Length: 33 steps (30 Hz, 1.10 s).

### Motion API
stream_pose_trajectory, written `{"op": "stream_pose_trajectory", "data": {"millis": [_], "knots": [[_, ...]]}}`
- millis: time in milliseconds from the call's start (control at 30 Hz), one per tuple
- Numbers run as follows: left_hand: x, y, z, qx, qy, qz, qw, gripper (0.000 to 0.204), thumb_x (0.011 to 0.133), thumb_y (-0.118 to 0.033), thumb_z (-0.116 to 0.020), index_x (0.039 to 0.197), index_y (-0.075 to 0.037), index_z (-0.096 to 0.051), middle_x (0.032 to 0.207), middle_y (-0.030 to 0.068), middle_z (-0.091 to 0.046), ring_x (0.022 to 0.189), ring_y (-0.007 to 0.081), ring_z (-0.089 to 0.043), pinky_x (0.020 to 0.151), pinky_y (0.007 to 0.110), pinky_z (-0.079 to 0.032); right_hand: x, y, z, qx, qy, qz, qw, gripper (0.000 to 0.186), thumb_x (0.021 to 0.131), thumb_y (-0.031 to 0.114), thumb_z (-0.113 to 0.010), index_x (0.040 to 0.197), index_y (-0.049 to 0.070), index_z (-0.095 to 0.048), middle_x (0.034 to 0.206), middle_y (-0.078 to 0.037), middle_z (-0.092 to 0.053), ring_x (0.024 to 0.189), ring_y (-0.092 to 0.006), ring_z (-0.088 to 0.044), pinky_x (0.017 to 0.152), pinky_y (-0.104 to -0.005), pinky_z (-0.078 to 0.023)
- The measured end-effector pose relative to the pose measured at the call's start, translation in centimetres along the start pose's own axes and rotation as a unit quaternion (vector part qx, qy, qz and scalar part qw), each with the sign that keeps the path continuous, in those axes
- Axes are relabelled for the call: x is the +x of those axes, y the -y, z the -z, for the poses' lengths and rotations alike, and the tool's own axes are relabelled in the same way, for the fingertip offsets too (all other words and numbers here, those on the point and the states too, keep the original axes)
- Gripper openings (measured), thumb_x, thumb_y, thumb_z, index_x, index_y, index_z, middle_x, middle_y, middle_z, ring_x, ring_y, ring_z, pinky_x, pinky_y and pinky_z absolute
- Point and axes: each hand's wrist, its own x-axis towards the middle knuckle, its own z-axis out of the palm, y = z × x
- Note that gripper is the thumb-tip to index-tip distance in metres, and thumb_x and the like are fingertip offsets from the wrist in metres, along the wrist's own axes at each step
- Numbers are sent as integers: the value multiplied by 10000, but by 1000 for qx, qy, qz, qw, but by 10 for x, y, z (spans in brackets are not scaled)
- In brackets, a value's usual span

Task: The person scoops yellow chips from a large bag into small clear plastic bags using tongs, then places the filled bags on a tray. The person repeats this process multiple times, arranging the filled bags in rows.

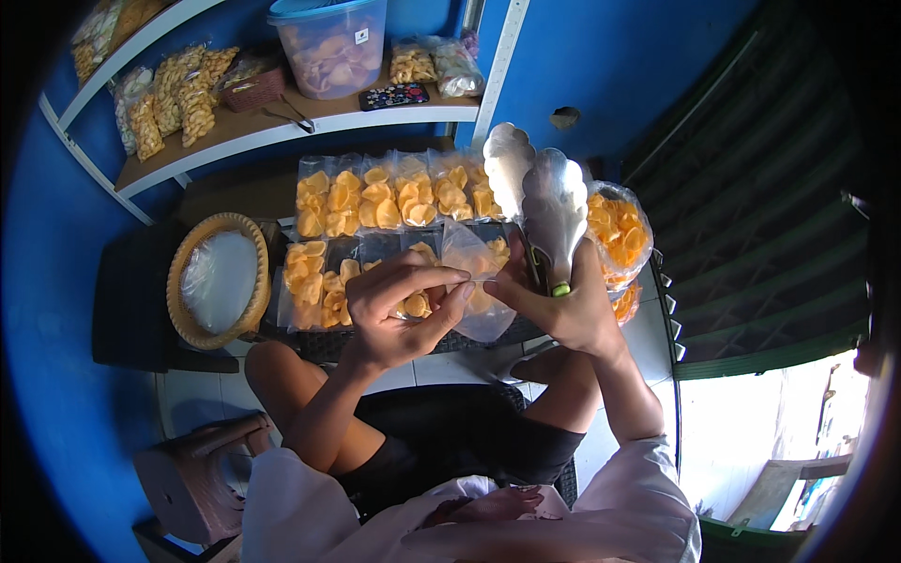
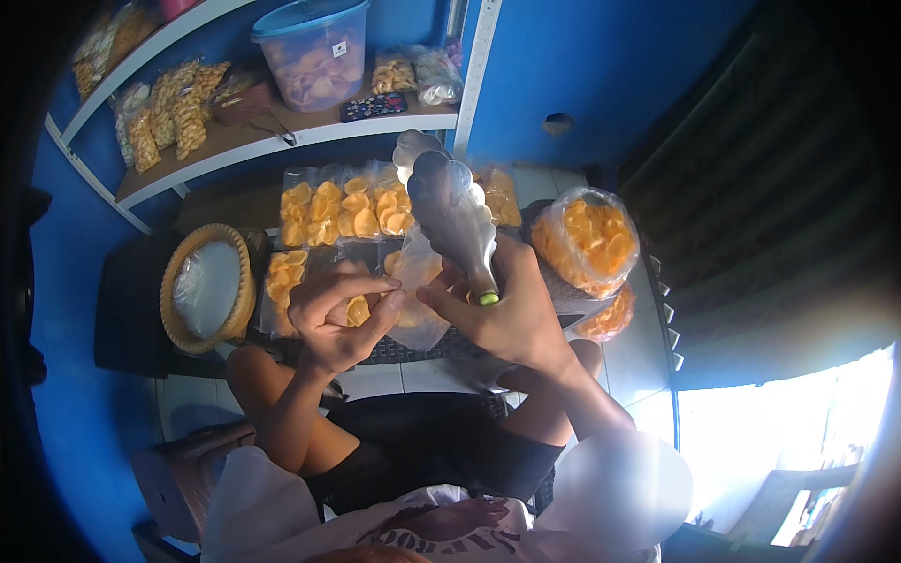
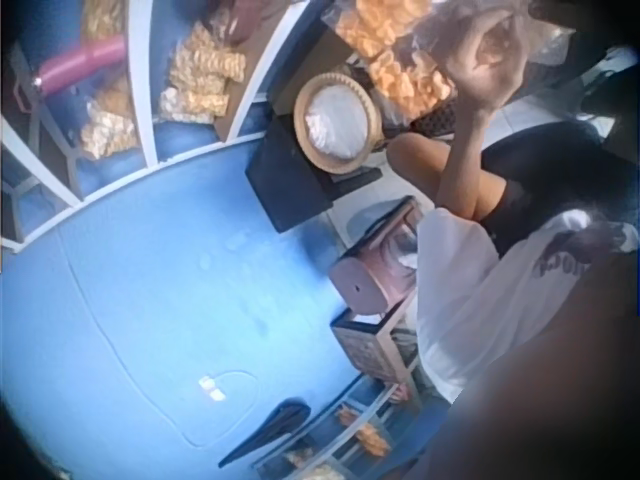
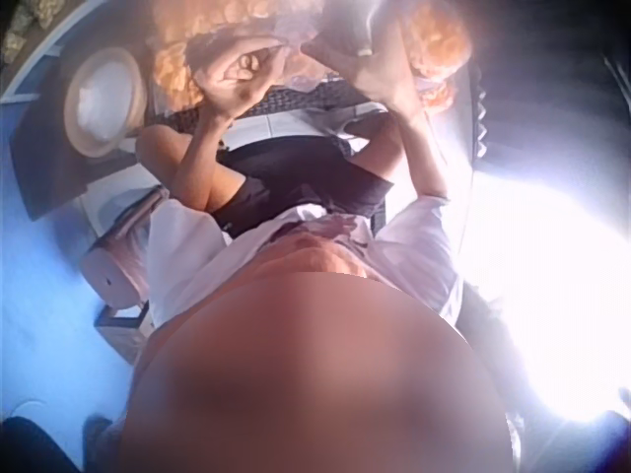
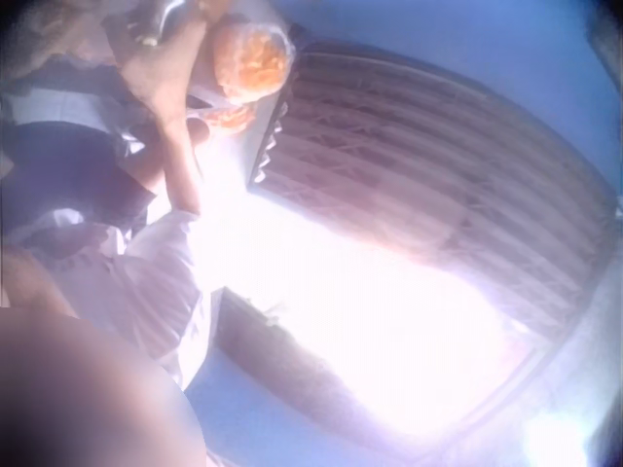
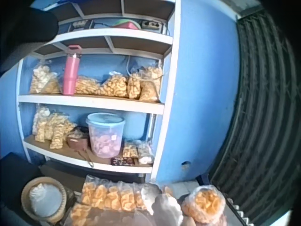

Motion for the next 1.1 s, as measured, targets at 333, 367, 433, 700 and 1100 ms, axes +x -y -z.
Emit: {"op": "stream_pose_trajectory", "data": {"millis": [333,367,433,700,1100], "knots": [[-7,32,-9,29,-42,115,992,127,865,30,-742,990,43,-731,833,51,-717,689,54,-629,595,191,-492,6,-55,31,-42,-19,-58,997,797,880,591,-690,1362,-11,-488,942,-127,-643,802,-155,-615,675,-306,-504],[-8,34,-7,14,-51,141,989,111,881,22,-732,990,45,-728,824,41,-709,677,40,-615,580,183,-483,4,-63,50,-2,-4,-187,982,783,905,607,-636,1391,17,-468,952,-129,-643,804,-163,-622,673,-308,-508],[-8,40,-6,-17,-89,173,981,95,910,4,-708,994,49,-723,808,37,-702,634,27,-596,532,174,-456,5,-79,91,13,-40,-263,964,743,947,627,-536,1437,77,-441,975,-126,-646,809,-176,-636,668,-309,-514],[-8,56,-1,-55,-106,234,965,159,954,-50,-676,1044,80,-692,792,58,-684,604,40,-588,505,187,-469,41,-140,236,-644,6,-158,748,631,865,592,-646,1336,175,-601,1073,-181,-711,987,-353,-693,861,-455,-554],[-6,72,0,-26,-93,282,954,175,957,-78,-680,1033,79,-693,741,36,-640,576,48,-562,502,198,-439,149,-175,256,-655,193,-305,664,685,792,668,-716,1179,103,-718,1053,-101,-721,933,-270,-696,796,-391,-574]]}}
